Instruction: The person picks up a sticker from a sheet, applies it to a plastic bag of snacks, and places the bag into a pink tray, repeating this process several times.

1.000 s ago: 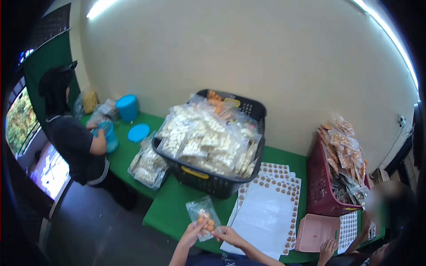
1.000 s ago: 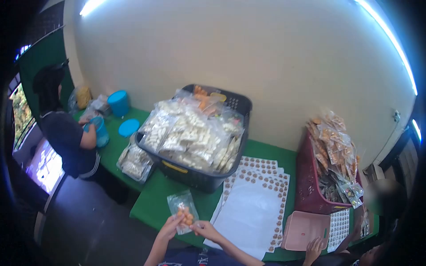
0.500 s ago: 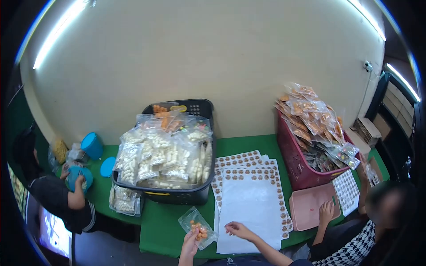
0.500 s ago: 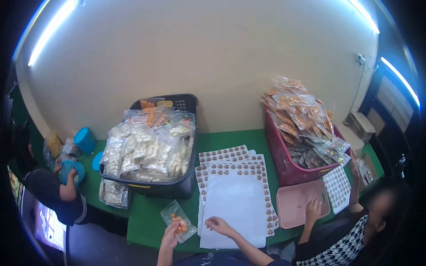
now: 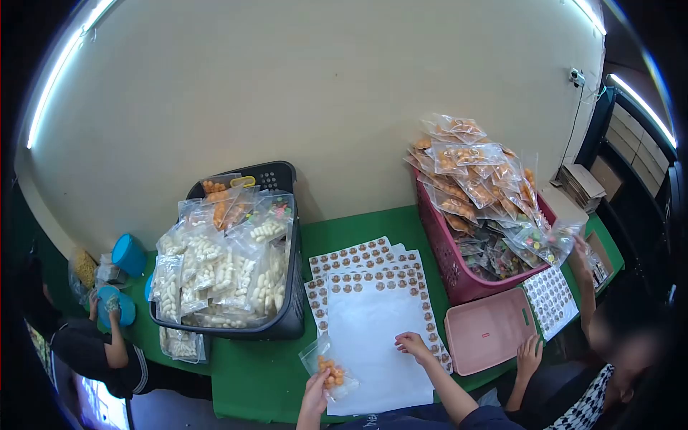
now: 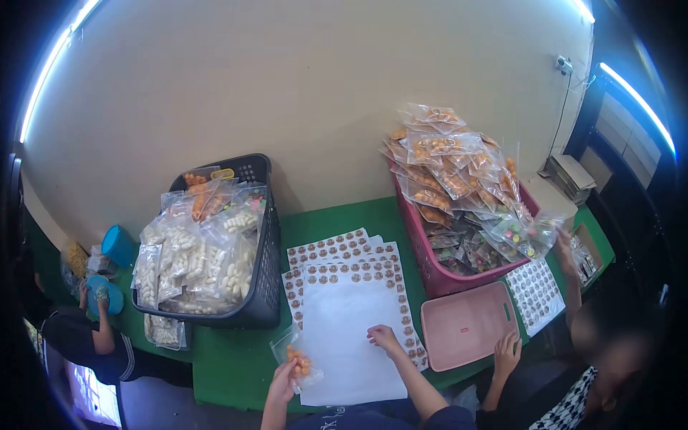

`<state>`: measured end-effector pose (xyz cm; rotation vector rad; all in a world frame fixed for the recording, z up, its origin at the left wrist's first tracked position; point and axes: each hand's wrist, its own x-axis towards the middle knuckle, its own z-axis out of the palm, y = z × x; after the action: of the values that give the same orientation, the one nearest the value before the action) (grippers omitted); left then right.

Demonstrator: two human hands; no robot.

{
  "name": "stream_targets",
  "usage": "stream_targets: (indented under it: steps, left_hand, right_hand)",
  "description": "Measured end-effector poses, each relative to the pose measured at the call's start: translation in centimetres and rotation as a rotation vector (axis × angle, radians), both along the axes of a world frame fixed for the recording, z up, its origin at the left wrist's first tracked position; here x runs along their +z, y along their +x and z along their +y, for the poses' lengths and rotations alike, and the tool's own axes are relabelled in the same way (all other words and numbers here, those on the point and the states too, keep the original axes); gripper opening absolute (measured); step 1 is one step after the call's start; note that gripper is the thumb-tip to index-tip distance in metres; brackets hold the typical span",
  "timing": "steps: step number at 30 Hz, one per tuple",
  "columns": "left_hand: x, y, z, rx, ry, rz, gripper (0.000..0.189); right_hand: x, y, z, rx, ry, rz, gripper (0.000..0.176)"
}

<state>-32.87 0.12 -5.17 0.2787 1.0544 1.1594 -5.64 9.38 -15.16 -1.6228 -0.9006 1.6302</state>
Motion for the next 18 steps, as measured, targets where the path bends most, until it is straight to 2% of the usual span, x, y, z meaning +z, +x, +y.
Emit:
stream_targets:
  steps: [4,5,8,11,14,18]
  left_hand:
    - [1.4,3.0,0.9,0.034,0.009,0.017,0.027]
    - [0.9,3.4,0.9,0.035,0.017,0.038,0.027]
    - [-0.7,4.5,0.5,0.049,0.022,0.075,0.028]
    - [-1.2,5.6,-0.3,0.073,0.004,0.029,0.03]
    - [-1.7,6.0,-1.1,0.107,-0.038,0.043,0.03]
    - [-1.8,5.8,-2.0,0.166,-0.015,0.07,0.03]
  right_hand:
    - [-5.1,2.5,8.0,-0.082,0.125,-0.136,0.015]
    - [-5.5,2.6,9.8,-0.148,0.155,-0.17,0.014]
    - [-7.3,2.6,14.3,-0.138,0.224,-0.259,0.013]
    - [-8.5,1.9,16.0,-0.078,0.237,-0.308,0.013]
    - [-5.5,-1.7,16.4,0.006,0.211,-0.262,0.014]
    - [-8.4,-7.5,17.9,0.22,0.397,-0.324,0.019]
